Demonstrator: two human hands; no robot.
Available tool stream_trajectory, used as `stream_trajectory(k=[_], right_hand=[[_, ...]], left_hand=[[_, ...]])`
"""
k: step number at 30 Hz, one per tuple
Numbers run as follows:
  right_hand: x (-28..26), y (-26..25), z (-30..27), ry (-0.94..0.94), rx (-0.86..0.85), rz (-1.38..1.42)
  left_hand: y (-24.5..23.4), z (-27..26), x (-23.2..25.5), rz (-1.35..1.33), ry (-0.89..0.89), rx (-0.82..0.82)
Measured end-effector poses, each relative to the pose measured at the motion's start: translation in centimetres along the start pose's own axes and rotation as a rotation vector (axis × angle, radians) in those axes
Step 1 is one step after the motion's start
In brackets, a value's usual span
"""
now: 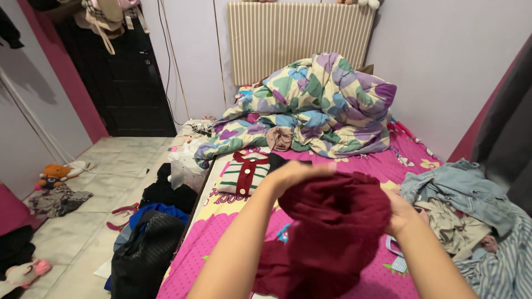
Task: Folding various items of clothing including a sweater, pants, and shorts on a bed.
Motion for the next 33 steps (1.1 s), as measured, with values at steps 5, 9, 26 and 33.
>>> stream_trajectory(k=[5,9,26,33], right_hand=[[0.1,5.7,-3.6,-0.027,-0.002,0.029],[1.8,5.4,-3.8,0.019,0.249,-0.326],[6.3,-6.9,-2.8,0.113,0.429,-0.087],[6.5,-1.8,-7.4,0.19,0.305,-0.084]], left_hand=[[0.3,3.5,-4.5,0.456,0.174,0.105],[-1.2,5.2,-4.1,0.623,0.117,0.399],[9.5,-2.3,-3.7,-0.144,0.009,-0.196],[5.1,-1.9,-4.8,0.444,-0.05,0.457]])
Point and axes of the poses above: each hand's wrist, its own z-axis towards the middle knuckle, its own y-axis out of the palm, x = y × z, the point moved 9 cm from there along z, towards the middle knuckle, and after that the axes turned 6 degrees about y, right-handed, at the moved point
